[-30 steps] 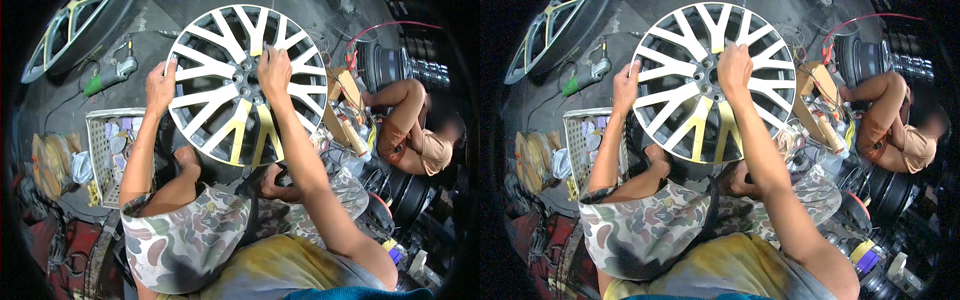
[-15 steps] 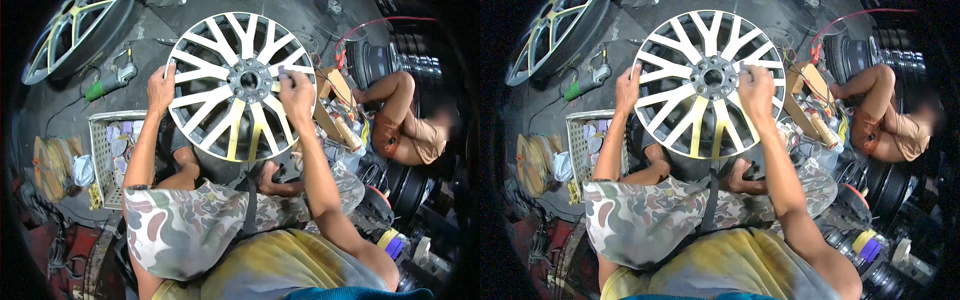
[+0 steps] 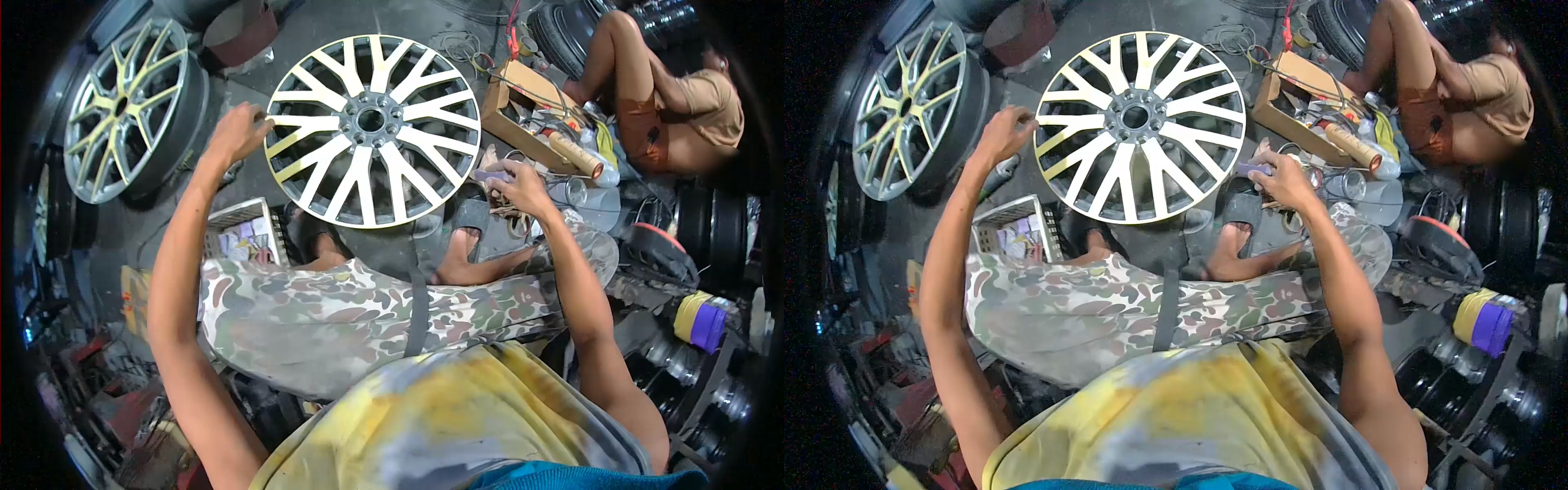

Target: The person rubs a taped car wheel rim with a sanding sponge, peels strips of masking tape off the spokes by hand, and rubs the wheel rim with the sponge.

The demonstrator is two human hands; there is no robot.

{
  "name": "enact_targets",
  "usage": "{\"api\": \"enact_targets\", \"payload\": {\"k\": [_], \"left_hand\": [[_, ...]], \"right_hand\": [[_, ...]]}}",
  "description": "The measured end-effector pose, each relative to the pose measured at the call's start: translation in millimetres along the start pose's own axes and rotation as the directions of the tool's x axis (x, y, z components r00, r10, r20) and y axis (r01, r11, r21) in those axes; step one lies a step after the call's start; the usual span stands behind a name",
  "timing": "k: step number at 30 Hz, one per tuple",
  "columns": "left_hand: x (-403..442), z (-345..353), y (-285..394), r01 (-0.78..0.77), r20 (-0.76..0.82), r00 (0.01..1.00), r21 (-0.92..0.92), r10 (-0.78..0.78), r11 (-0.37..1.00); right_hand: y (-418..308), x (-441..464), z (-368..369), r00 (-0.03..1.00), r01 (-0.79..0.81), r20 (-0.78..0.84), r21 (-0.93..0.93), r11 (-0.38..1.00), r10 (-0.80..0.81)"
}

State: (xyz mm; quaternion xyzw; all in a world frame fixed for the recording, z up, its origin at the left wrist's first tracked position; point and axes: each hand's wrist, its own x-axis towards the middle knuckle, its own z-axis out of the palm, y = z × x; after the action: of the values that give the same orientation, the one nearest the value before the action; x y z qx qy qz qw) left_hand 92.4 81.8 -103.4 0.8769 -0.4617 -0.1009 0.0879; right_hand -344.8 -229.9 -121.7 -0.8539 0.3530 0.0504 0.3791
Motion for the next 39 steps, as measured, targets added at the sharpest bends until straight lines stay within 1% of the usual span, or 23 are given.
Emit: {"api": "enact_targets", "payload": {"k": [1,3,5,7,9,10,11,12,13,15,16,17,20,23,25,27,28,29,31,32,35,37,39], "left_hand": [[8,-6,4,-0.062,0.013,0.998,-0.006,0.062,0.998],[21,-15,21,-0.062,0.152,0.987,0.020,0.059,0.998],[31,-5,32,0.024,0.228,0.973,0.053,-0.036,0.998],[32,17,41,0.051,0.253,0.965,0.078,-0.069,0.996],[26,47,37,0.016,0.280,0.958,0.138,-0.054,0.990],[22,53,47,0.072,0.375,0.916,0.192,-0.141,0.979],[10,71,41,0.050,0.217,0.972,0.180,-0.089,0.982],[5,74,45,0.059,0.198,0.975,0.186,-0.097,0.981],[4,78,47,0.073,0.178,0.978,0.193,-0.108,0.979],[2,76,45,0.064,0.171,0.981,0.179,-0.095,0.982],[1,75,42,0.058,0.154,0.984,0.161,-0.083,0.985],[1,74,39,0.064,0.156,0.984,0.161,-0.089,0.985],[6,82,24,0.006,0.118,0.993,-0.020,-0.003,1.000],[-5,76,35,0.104,0.136,0.987,-0.107,-0.089,0.989],[-13,92,30,0.070,0.025,0.997,-0.132,-0.067,0.989],[-14,107,33,0.053,-0.099,0.993,-0.087,-0.062,0.995],[-14,106,36,0.048,-0.100,0.993,-0.087,-0.056,0.995],[-14,106,40,0.101,-0.078,0.991,-0.078,-0.107,0.992],[-16,101,55,0.162,-0.038,0.986,-0.057,-0.164,0.985],[-20,101,63,0.184,-0.024,0.982,-0.064,-0.186,0.981],[-41,119,96,0.276,-0.039,0.958,-0.130,-0.283,0.952],[-62,116,135,0.334,-0.005,0.940,-0.193,-0.341,0.923],[-75,123,156,0.396,0.155,0.918,-0.355,-0.364,0.847]], "right_hand": [[17,4,8,1.000,0.007,-0.014,0.030,1.000,-0.006],[58,16,32,0.987,0.162,-0.024,0.093,0.982,-0.160],[43,8,39,0.991,0.135,-0.036,0.129,0.982,-0.132],[36,4,44,0.996,0.043,0.074,0.152,0.987,-0.055],[46,8,57,0.995,0.039,0.087,0.194,0.980,-0.057],[51,11,62,0.984,0.132,0.094,0.183,0.974,-0.151],[51,12,67,0.964,0.225,0.106,0.168,0.960,-0.244],[28,1,55,0.969,0.086,0.206,0.248,0.965,-0.140],[27,3,60,0.968,0.085,0.206,0.256,0.963,-0.140],[21,5,66,0.921,-0.146,0.387,0.433,0.890,-0.037],[22,8,73,0.911,-0.168,0.411,0.460,0.872,-0.041],[20,10,79,0.908,-0.169,0.416,0.459,0.872,-0.043],[7,7,88,0.902,-0.234,0.429,0.567,0.790,-0.041],[-4,9,100,0.910,-0.293,0.412,0.549,0.783,0.051],[-9,13,110,0.911,-0.301,0.409,0.580,0.757,0.050],[-12,16,119,0.944,-0.289,0.303,0.572,0.768,0.130],[-15,14,125,0.973,-0.225,0.190,0.617,0.754,0.134],[-16,15,124,0.974,-0.221,0.180,0.619,0.753,0.137],[-17,19,120,0.956,-0.292,0.150,0.603,0.742,0.254],[-15,23,120,0.955,-0.276,0.080,0.601,0.751,0.287],[3,37,88,0.961,-0.226,-0.022,0.513,0.828,0.275],[23,59,75,0.925,-0.103,-0.264,0.518,0.849,0.273],[43,93,59,0.848,-0.067,-0.441,0.459,0.886,0.293]]}}
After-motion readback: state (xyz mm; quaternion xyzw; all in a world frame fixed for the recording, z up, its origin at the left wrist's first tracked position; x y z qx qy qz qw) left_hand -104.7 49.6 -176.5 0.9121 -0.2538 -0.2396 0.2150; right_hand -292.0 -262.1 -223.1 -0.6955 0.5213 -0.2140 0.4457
